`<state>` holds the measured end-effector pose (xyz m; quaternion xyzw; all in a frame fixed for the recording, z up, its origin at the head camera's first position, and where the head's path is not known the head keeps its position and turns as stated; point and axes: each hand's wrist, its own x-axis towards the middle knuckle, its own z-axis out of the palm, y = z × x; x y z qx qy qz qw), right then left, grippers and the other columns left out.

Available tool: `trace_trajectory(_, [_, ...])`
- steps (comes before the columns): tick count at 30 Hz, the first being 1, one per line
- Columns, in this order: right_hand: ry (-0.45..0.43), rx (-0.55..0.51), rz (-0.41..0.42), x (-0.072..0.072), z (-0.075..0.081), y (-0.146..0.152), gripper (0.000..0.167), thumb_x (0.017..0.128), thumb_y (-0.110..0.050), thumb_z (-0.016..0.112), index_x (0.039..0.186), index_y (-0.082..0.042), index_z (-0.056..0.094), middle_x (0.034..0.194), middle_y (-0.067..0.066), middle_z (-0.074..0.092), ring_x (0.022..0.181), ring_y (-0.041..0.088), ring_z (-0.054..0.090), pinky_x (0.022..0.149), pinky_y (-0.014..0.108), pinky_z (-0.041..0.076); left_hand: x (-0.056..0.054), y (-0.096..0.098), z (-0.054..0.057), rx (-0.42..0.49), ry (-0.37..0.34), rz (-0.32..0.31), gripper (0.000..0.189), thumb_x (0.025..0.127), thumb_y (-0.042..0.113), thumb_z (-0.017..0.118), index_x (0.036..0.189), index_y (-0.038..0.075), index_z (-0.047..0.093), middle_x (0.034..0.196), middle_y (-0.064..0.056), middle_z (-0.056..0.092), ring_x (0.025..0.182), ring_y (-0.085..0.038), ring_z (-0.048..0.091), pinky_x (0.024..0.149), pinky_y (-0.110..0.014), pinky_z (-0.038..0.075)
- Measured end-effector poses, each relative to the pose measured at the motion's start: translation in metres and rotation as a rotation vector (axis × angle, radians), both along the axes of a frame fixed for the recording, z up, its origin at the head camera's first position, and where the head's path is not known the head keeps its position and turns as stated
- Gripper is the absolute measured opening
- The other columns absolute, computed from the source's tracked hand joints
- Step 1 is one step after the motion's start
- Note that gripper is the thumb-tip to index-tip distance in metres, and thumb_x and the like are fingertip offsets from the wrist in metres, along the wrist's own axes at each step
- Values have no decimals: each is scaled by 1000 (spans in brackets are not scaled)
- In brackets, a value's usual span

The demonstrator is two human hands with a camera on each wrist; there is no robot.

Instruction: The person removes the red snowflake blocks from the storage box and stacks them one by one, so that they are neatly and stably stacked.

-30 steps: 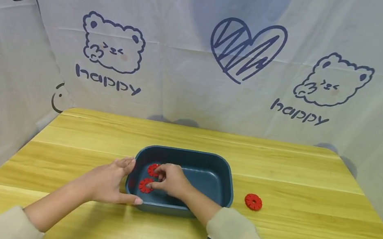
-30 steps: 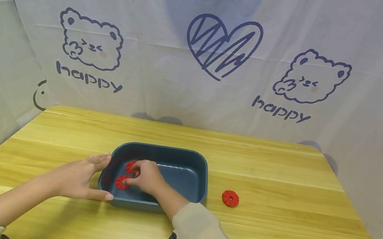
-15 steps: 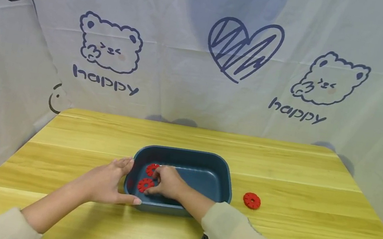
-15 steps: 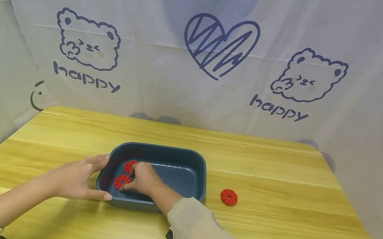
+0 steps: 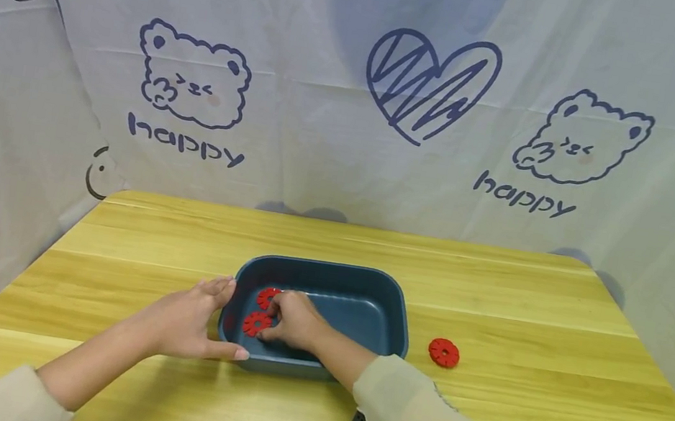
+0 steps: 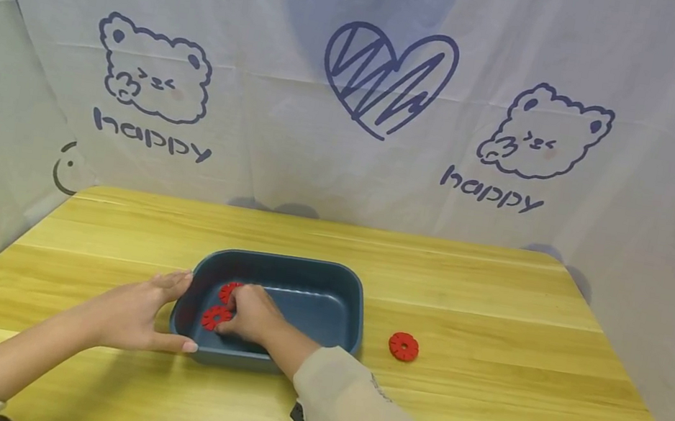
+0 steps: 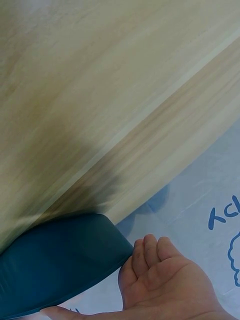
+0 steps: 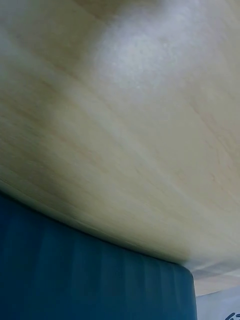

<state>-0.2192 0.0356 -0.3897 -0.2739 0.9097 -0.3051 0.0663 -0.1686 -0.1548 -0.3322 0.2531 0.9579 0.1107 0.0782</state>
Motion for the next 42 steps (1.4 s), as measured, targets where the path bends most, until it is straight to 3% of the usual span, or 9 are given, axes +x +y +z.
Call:
trace_trajectory(26, [-54,-17,-12,0,1,0,21,71,-12,79,78,1,65,60,-4,44,55,5,39,52,15,32,0,-1,-2,4,6,6,107,72,71,59,137,-12,36,144,-28,34,129,-49,35,99,-57,38])
trace_trajectory(37, [64,109,117,5,13,6,21,74,-15,78,86,-2,67,69,1,52,63,7,41,56,16,35,0,-2,-2,10,0,7,107,72,71,59,137,-11,35,144,-28,35,130,-48,35,98,-57,39])
trace_trajectory(42, [88,93,132,8,18,16,24,75,-14,76,93,-1,68,78,5,59,70,9,45,61,17,39,0,-1,-2,9,4,13,108,71,72,59,137,-11,35,143,-28,35,130,-47,36,98,-56,40])
